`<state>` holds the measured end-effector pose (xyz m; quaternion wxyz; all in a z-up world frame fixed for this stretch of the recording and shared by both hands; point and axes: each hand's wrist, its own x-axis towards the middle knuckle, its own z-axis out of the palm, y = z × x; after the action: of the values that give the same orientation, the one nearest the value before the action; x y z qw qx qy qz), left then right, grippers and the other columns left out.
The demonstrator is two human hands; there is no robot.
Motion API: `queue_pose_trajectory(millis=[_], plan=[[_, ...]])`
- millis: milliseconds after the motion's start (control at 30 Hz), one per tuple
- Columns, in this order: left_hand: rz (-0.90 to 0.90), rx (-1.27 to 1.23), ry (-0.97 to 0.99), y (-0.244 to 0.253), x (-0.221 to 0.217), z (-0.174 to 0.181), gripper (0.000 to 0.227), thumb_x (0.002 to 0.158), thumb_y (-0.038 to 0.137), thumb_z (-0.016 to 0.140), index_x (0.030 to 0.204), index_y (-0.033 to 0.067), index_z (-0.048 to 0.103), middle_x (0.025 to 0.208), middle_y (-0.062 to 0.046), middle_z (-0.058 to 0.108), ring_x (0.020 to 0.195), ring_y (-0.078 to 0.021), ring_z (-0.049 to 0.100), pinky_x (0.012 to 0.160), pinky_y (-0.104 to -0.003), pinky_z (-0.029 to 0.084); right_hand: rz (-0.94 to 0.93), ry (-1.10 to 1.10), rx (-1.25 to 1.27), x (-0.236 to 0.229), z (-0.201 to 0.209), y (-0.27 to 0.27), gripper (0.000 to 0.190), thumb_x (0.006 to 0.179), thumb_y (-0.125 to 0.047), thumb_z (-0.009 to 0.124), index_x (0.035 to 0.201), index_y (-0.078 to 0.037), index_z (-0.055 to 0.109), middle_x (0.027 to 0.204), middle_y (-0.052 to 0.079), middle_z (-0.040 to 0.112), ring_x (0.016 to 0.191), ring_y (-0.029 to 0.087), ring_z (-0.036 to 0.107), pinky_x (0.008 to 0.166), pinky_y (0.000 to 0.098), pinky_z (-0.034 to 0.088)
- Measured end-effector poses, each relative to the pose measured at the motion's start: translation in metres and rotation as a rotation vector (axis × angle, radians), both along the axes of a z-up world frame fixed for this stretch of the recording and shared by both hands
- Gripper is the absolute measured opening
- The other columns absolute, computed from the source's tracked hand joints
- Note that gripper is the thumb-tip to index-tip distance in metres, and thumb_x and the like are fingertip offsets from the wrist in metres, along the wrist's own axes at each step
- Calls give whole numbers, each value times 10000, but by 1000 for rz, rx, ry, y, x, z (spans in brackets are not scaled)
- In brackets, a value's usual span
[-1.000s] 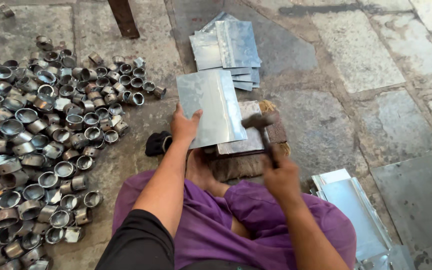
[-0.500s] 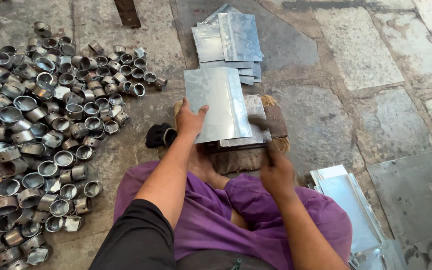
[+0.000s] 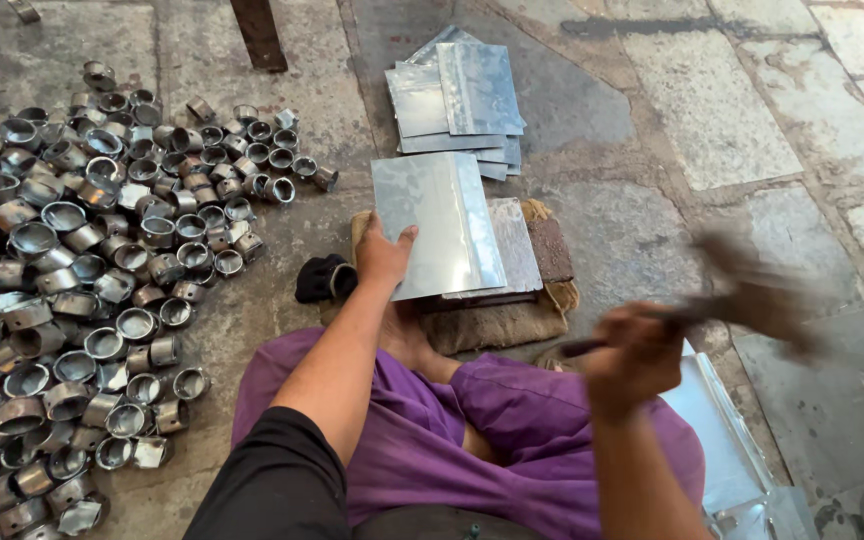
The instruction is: The person sits on the floor and repeatedly strikes a rectangular metal sheet with a hammer to flatten it. They hold the sheet with one hand while hammering with the other, occasionally repositioning the sheet on a small wooden block.
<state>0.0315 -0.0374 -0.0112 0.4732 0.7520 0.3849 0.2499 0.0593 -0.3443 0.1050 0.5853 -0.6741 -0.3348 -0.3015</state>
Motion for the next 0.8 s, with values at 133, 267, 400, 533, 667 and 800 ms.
queue_pose_trajectory(millis=[133, 267, 400, 533, 667, 800], plan=[[-1, -17, 4, 0, 0, -3, 714, 839, 368, 789, 1396, -7, 545, 1192, -265, 709, 1103, -408, 693, 958, -434, 536, 59, 304, -782, 2, -52, 13, 308, 983, -166, 730, 1267, -49, 705, 904, 109, 690, 827, 111, 641, 720, 306, 541], [-18, 70, 9, -3, -2, -2, 728, 859, 379, 811, 1381, -39, 526, 1190, -294, 680, 1104, -443, 666, 943, -454, 526, -72, 470, -575, -11, 23, 5, 466, 954, -158, 751, 1405, -93, 651, 705, 74, 628, 592, 134, 563, 554, 336, 472], [-58, -36, 83, -8, -5, 4, 610, 882, 388, 764, 1341, 21, 602, 1192, -237, 720, 1112, -417, 687, 951, -454, 534, 203, 158, 76, -19, 102, -12, 327, 1144, -222, 687, 1377, -1, 625, 811, 38, 624, 569, 85, 523, 494, 252, 439], [-45, 7, 39, -9, -8, 4, 697, 856, 382, 777, 1385, -6, 540, 1206, -263, 686, 1105, -437, 664, 932, -461, 522, 10, -21, 306, -21, 88, -13, 583, 1127, -434, 602, 1466, 14, 447, 810, 57, 574, 582, 115, 524, 521, 275, 423], [-42, -9, 77, -9, -7, 2, 675, 870, 400, 768, 1370, -6, 562, 1195, -263, 703, 1110, -433, 674, 952, -459, 529, -314, -144, -313, -12, -9, 3, 355, 1215, -294, 465, 1435, -30, 554, 1009, 86, 672, 840, 183, 660, 724, 301, 545], [-37, 38, 37, -9, -7, 3, 681, 873, 397, 767, 1368, -21, 556, 1178, -282, 692, 1087, -452, 667, 938, -468, 524, -157, 572, -799, -14, -20, 22, 390, 934, -268, 741, 1281, -90, 718, 730, 130, 655, 613, 218, 623, 629, 358, 503]])
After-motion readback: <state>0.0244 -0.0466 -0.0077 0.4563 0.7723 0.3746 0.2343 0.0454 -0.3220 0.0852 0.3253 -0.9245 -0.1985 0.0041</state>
